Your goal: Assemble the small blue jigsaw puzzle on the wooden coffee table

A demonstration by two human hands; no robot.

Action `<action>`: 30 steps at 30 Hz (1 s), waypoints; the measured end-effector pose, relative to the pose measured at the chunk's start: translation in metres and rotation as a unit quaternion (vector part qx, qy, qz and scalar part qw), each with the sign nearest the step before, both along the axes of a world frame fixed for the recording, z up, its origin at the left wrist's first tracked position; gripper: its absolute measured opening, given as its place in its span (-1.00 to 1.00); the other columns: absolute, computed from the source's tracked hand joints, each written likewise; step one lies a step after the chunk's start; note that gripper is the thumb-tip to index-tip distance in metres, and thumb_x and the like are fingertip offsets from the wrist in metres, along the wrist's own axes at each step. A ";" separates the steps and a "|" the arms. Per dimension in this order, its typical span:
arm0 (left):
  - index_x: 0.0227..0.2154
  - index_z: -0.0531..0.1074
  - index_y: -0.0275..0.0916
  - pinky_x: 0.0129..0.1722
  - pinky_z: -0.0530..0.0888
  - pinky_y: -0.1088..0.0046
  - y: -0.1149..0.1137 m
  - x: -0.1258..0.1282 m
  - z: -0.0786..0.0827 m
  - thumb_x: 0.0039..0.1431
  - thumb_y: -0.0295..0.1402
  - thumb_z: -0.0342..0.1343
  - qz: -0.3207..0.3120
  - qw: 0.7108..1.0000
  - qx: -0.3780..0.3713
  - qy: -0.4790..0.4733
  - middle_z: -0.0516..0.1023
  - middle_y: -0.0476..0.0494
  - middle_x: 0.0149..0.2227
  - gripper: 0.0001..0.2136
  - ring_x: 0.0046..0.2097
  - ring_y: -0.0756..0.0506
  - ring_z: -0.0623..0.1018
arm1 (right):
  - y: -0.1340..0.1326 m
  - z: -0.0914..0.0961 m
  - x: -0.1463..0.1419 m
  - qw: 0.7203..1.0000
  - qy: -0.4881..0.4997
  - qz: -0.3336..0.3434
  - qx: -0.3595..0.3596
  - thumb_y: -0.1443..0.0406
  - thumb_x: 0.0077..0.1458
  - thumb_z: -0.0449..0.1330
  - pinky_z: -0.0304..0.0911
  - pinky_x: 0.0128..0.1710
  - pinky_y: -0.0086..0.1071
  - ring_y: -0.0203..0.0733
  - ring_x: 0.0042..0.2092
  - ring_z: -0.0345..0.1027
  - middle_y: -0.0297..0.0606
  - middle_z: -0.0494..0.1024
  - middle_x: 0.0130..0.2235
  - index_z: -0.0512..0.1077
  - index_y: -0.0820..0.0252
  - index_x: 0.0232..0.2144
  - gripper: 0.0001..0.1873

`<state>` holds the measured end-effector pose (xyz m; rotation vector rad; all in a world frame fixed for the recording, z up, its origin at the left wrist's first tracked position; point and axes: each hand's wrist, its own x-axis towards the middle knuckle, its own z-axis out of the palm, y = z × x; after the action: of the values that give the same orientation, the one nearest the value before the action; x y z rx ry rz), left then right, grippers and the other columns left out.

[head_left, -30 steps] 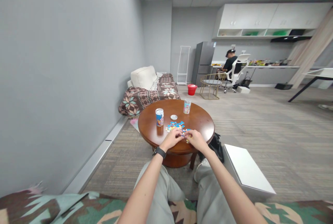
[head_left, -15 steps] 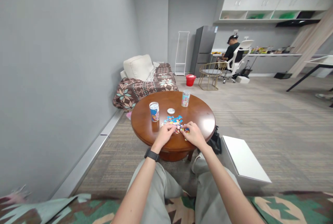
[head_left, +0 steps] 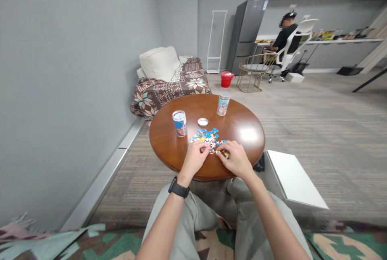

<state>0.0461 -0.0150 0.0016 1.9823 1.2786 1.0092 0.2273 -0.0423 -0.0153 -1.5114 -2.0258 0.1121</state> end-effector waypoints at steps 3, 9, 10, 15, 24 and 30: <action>-0.40 0.53 -0.25 -0.23 0.39 0.44 0.003 0.001 -0.004 0.19 -0.41 0.04 0.015 1.000 0.010 0.012 0.52 -0.09 -0.38 -0.83 -0.35 -0.03 0.45 | 0.001 -0.001 0.001 1.000 0.015 0.005 -0.001 0.25 0.11 0.18 0.12 -0.20 -0.28 -0.09 -0.18 0.31 -0.23 0.53 -0.26 0.44 0.10 -0.32 -0.91; -0.18 0.48 -0.26 -0.11 0.42 0.39 0.010 -0.001 -0.014 0.19 -0.48 0.00 0.035 0.999 0.029 -0.007 0.48 -0.15 -0.24 -0.80 -0.26 -0.04 0.47 | 0.005 -0.005 0.003 0.995 0.101 -0.010 0.020 0.32 0.06 0.13 0.19 -0.20 -0.29 -0.16 -0.26 0.37 -0.25 0.54 -0.31 0.42 0.13 -0.38 -0.93; -0.19 0.49 -0.25 -0.14 0.43 0.41 0.011 -0.001 -0.014 0.17 -0.49 0.01 0.032 0.999 0.027 -0.013 0.47 -0.13 -0.26 -0.80 -0.29 -0.02 0.46 | 0.006 -0.005 0.003 0.993 0.120 -0.015 0.020 0.31 0.04 0.13 0.21 -0.20 -0.29 -0.17 -0.29 0.38 -0.26 0.54 -0.32 0.43 0.13 -0.39 -0.93; -0.30 0.55 -0.25 -0.13 0.42 0.42 0.012 -0.003 -0.013 0.12 -0.57 0.00 -0.012 1.000 0.026 -0.002 0.47 -0.11 -0.28 -0.76 -0.24 -0.02 0.46 | 0.013 0.002 -0.001 0.981 0.187 -0.049 -0.003 0.26 -0.02 0.14 0.27 -0.28 -0.35 -0.22 -0.37 0.37 -0.33 0.54 -0.40 0.44 0.12 -0.40 -0.89; -0.28 0.54 -0.29 -0.14 0.42 0.41 0.009 -0.003 -0.006 0.11 -0.60 -0.02 -0.002 0.999 0.033 0.010 0.48 -0.10 -0.31 -0.76 -0.28 -0.01 0.46 | 0.033 0.006 -0.017 0.981 0.187 -0.060 0.000 0.39 0.05 0.05 0.27 -0.09 -0.30 -0.20 -0.20 0.41 -0.26 0.56 -0.29 0.46 0.15 -0.32 -0.81; -0.26 0.52 -0.26 -0.16 0.43 0.42 0.007 0.000 -0.007 0.10 -0.55 0.03 -0.046 0.998 0.033 0.034 0.44 -0.10 -0.27 -0.79 -0.28 -0.02 0.45 | 0.020 -0.011 0.009 0.981 0.165 -0.093 0.051 0.45 0.05 -0.03 0.26 -0.04 -0.29 -0.18 -0.13 0.37 -0.22 0.49 -0.23 0.49 0.17 -0.30 -0.69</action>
<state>0.0462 -0.0085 -0.0055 2.1211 1.1926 0.9588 0.2358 -0.0223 -0.0261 -1.4985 -1.5997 0.1682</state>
